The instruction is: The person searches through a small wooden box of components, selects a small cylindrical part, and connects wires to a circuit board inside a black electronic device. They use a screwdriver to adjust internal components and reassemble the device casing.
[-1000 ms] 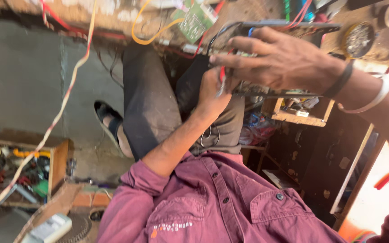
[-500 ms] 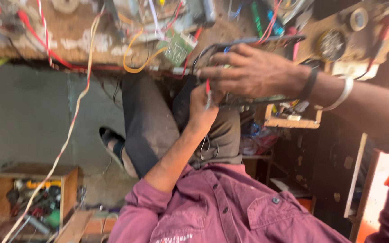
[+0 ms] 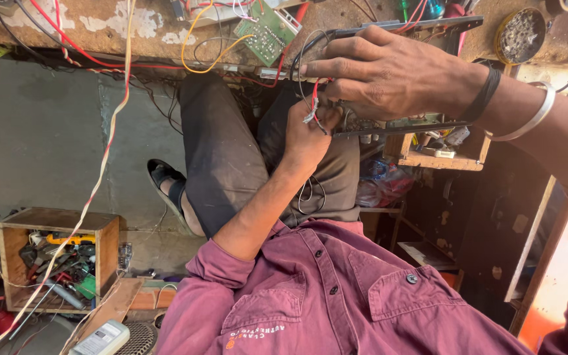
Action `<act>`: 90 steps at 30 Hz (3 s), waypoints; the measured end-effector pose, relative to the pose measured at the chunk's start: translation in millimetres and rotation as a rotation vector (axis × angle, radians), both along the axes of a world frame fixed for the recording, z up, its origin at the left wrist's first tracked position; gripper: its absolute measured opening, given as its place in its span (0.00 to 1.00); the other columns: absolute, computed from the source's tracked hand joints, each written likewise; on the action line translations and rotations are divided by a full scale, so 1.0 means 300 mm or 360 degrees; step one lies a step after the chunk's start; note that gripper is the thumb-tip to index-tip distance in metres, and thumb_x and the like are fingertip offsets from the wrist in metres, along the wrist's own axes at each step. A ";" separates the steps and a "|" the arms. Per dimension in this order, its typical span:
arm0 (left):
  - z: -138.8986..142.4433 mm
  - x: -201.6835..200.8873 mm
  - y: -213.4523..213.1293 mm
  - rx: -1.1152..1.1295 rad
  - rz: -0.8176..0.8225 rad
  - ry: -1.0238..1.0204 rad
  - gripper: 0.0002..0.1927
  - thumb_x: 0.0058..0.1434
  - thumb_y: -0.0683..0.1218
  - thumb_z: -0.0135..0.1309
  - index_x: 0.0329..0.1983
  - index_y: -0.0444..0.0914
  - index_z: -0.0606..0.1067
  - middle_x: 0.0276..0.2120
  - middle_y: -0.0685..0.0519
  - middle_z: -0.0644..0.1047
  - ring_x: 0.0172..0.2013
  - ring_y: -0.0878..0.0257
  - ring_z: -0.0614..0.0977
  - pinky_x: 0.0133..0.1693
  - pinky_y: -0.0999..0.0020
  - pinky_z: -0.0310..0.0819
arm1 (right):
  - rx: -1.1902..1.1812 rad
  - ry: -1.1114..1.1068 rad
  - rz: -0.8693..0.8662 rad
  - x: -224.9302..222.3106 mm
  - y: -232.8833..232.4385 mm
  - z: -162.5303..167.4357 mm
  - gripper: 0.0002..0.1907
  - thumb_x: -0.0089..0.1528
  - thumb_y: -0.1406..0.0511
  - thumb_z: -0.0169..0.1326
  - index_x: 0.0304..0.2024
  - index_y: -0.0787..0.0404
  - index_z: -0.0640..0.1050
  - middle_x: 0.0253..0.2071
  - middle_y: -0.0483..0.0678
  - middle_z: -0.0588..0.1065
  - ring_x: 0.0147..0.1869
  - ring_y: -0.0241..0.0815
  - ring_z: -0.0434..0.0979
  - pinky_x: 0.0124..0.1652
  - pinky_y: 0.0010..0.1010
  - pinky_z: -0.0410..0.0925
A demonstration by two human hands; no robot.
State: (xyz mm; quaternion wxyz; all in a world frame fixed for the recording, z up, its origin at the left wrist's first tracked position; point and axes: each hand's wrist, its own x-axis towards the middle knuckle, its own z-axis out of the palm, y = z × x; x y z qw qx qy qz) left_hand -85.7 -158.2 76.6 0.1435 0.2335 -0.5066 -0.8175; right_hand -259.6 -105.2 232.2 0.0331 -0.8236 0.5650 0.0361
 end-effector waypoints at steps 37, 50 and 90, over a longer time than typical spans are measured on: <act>-0.007 0.001 0.003 0.0268 -0.0072 -0.0084 0.02 0.65 0.36 0.57 0.37 0.34 0.76 0.23 0.64 0.70 0.24 0.77 0.67 0.27 0.76 0.58 | -0.0376 -0.0120 0.0069 -0.027 0.034 0.051 0.17 0.55 0.58 0.67 0.44 0.56 0.84 0.66 0.46 0.71 0.64 0.47 0.71 0.55 0.39 0.67; 0.040 -0.013 -0.029 -0.0002 -0.0238 -0.0180 0.13 0.64 0.47 0.60 0.47 0.35 0.78 0.38 0.60 0.80 0.37 0.74 0.78 0.41 0.75 0.72 | -0.1612 -0.1213 -0.2085 0.312 0.626 -0.051 0.16 0.74 0.57 0.60 0.50 0.64 0.75 0.49 0.52 0.76 0.46 0.41 0.76 0.46 0.27 0.70; 0.168 -0.022 0.034 0.0325 0.0063 0.0062 0.29 0.58 0.31 0.63 0.61 0.33 0.67 0.46 0.46 0.79 0.42 0.62 0.82 0.46 0.67 0.80 | -0.0913 -0.1183 -0.1717 -0.134 0.634 -0.155 0.03 0.73 0.75 0.55 0.48 0.68 0.80 0.40 0.50 0.79 0.42 0.39 0.80 0.40 0.28 0.70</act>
